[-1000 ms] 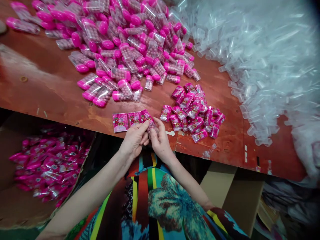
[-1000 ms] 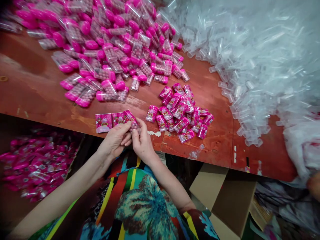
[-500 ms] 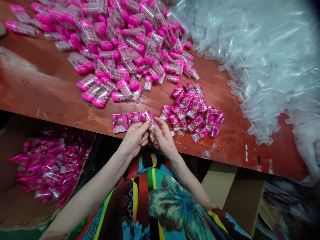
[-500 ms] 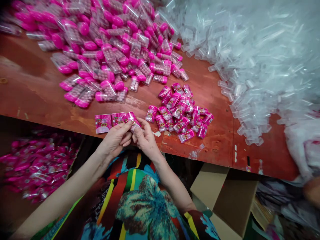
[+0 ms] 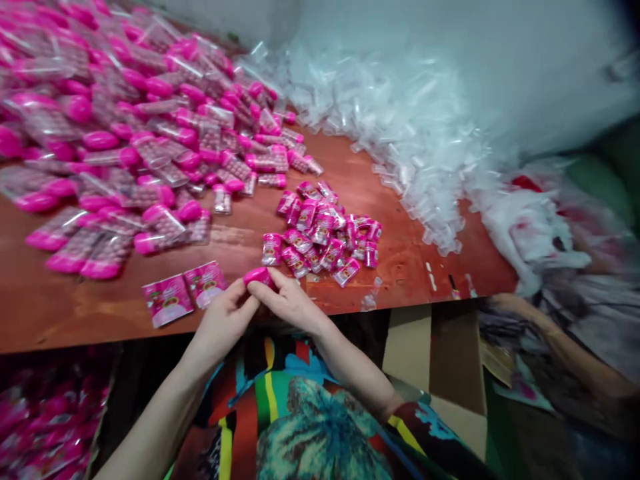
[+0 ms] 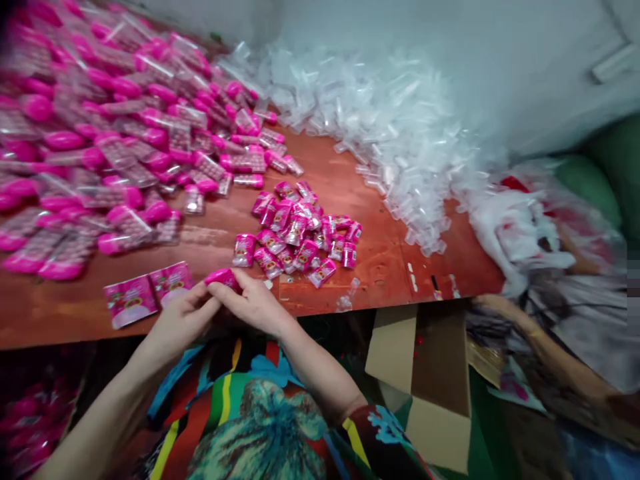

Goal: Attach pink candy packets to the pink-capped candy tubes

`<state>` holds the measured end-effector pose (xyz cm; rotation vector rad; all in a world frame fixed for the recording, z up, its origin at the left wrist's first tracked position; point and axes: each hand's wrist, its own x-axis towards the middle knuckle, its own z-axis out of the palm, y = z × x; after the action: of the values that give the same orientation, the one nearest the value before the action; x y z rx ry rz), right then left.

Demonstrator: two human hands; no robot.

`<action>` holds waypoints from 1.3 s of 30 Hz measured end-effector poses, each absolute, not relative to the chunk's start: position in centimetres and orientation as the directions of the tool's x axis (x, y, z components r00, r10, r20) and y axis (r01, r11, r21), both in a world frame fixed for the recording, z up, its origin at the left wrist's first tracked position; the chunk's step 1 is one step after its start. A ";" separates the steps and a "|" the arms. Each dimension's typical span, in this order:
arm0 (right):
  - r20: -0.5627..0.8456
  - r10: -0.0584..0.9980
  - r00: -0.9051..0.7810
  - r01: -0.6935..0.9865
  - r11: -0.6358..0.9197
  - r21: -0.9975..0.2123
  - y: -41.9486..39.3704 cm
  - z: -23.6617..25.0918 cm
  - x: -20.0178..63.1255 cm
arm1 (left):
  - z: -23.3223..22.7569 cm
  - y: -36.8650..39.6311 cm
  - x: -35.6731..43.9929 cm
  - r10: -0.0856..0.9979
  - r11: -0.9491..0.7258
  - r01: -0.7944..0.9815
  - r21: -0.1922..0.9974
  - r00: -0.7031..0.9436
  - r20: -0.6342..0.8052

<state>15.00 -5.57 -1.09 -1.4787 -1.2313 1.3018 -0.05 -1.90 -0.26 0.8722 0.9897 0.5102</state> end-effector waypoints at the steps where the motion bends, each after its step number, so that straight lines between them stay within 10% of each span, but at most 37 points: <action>1: -0.187 0.982 0.021 0.156 -0.188 -0.970 -5.7 -0.9 15.4 | -0.3 -1.6 0.1 0.735 0.502 0.077 0.861 0.487 -0.472; 5: -0.028 0.923 0.383 0.189 -0.107 -0.976 -7.4 -0.7 19.8 | -0.6 0.0 1.6 0.885 -0.032 0.399 0.916 0.438 -0.160; 8: 0.022 0.589 0.808 0.141 -0.158 -0.977 -9.1 -1.6 25.9 | -1.0 1.3 4.1 0.881 -0.355 0.596 0.720 0.471 0.044; 12: 0.226 0.252 0.941 0.291 -0.261 -0.921 -10.0 -4.2 33.0 | -1.3 2.2 8.4 0.790 -0.551 0.702 0.450 0.613 0.010; 22: 0.172 0.468 0.867 0.315 -0.247 -0.917 -2.4 -5.8 32.1 | -1.5 4.6 15.7 0.736 -0.625 0.690 0.364 0.677 -0.018; 33: -0.068 0.783 0.618 -0.151 0.033 -0.988 4.0 -4.5 34.5 | -2.4 11.0 19.6 0.567 -0.482 0.227 0.846 0.817 0.104; 39: -0.177 0.830 0.529 -0.334 0.012 -0.942 5.8 -2.8 35.4 | -1.7 12.3 21.9 0.552 -0.416 0.021 0.909 0.801 0.234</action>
<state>35.44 5.76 -2.83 -1.2485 -0.5023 0.9694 21.91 12.28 -1.74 1.9275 0.4312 0.6265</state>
